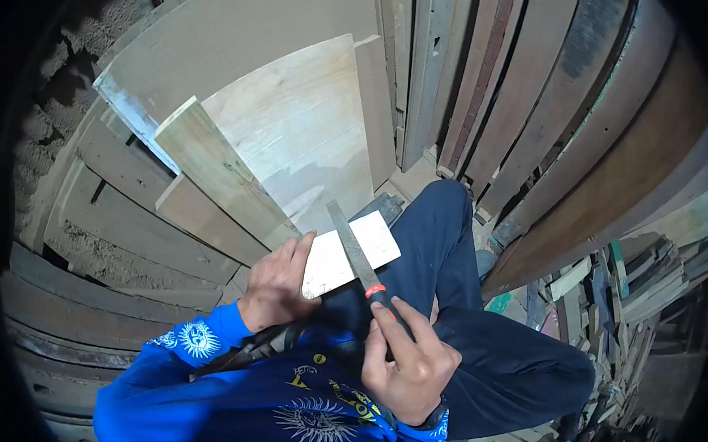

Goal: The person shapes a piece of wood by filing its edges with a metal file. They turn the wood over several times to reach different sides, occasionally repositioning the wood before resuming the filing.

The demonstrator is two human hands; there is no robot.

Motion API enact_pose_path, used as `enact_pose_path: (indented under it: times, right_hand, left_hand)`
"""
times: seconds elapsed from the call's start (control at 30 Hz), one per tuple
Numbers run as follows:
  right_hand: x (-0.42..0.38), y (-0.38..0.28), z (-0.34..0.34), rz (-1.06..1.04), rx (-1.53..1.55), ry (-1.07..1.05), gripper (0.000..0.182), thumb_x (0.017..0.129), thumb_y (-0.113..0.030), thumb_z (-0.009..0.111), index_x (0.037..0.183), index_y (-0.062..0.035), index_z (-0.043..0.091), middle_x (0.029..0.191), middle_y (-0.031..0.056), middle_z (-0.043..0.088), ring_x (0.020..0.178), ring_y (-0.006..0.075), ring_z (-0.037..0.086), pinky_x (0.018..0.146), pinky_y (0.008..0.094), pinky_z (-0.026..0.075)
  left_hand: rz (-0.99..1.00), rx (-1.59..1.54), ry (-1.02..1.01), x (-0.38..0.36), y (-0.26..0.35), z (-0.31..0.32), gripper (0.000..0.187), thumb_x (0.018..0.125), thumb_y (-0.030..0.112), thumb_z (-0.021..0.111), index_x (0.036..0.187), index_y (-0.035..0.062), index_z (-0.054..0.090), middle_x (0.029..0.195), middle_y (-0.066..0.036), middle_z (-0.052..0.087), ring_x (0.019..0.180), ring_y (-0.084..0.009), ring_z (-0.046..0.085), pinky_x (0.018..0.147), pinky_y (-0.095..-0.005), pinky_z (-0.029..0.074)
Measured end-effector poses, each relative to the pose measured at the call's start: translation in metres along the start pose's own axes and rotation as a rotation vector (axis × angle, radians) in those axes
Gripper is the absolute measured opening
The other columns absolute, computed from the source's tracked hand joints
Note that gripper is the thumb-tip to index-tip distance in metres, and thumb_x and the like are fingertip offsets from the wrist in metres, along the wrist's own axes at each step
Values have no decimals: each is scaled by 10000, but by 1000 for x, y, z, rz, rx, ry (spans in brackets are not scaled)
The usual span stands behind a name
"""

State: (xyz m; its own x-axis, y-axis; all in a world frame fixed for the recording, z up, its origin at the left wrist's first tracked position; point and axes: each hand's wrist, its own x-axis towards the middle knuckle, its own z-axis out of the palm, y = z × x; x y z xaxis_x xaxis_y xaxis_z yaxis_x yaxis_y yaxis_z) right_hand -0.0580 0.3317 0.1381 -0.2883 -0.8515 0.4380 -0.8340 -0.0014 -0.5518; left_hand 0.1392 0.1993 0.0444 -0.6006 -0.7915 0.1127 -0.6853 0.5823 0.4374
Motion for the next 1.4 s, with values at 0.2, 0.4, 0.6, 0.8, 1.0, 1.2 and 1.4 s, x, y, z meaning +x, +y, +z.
enact_pose_path:
  times: [0.2, 0.4, 0.6, 0.8, 1.0, 1.2, 1.4]
  right_hand:
    - [19, 22, 38, 15, 25, -94, 220, 900, -157, 762, 1105, -125, 837, 1035, 97, 787, 774, 307, 763, 735, 452, 605]
    - [6, 6, 4, 2, 35, -7, 211, 817, -68, 796, 1022, -68, 847, 981, 132, 793, 741, 316, 777, 779, 421, 628]
    - [17, 29, 33, 20, 74, -52, 205, 896, -134, 766, 1086, -100, 835, 1043, 127, 790, 801, 347, 770, 763, 443, 601]
    - [1, 1, -6, 29, 80, 13, 235, 816, -75, 821, 1050, -84, 837, 1059, 138, 795, 750, 326, 779, 789, 430, 609]
    - [16, 10, 34, 42, 77, -58, 207, 836, -12, 801, 1034, -66, 831, 1061, 168, 791, 884, 344, 795, 740, 377, 632]
    - [5, 7, 6, 20, 76, -14, 203, 836, -36, 792, 1030, -76, 833, 1054, 152, 793, 813, 335, 786, 747, 391, 626]
    - [12, 19, 15, 46, 62, -39, 186, 875, -125, 788, 1056, -89, 816, 1085, 102, 793, 818, 341, 772, 829, 453, 604]
  left_hand:
    - [-25, -17, -16, 2, -2, 5, 1154, 589, 223, 935, 1573, -10, 377, 1160, -206, 587, 1051, -415, 664, 832, -486, 577]
    - [-35, -27, -47, 0, -1, 1, 1113, 622, 234, 923, 1570, -3, 390, 1175, -206, 587, 1054, -418, 666, 838, -492, 578]
    - [-65, -30, -76, 2, 3, -3, 1065, 646, 217, 910, 1552, -25, 406, 1158, -198, 588, 1046, -408, 661, 833, -504, 576]
    - [11, -25, -4, 1, -1, 0, 1068, 636, 187, 892, 1560, -35, 403, 1123, -208, 581, 1021, -427, 663, 791, -509, 576]
    - [-99, -51, -124, 7, 5, -8, 1071, 664, 220, 890, 1571, -38, 384, 1163, -221, 592, 1056, -439, 662, 843, -514, 573]
    - [-57, -32, -192, 14, 0, -17, 1085, 665, 264, 893, 1585, 1, 383, 1193, -215, 596, 1118, -432, 648, 911, -506, 564]
    - [-63, -50, -200, 12, 0, -14, 1095, 646, 264, 882, 1590, 16, 387, 1226, -220, 607, 1129, -439, 646, 927, -507, 556]
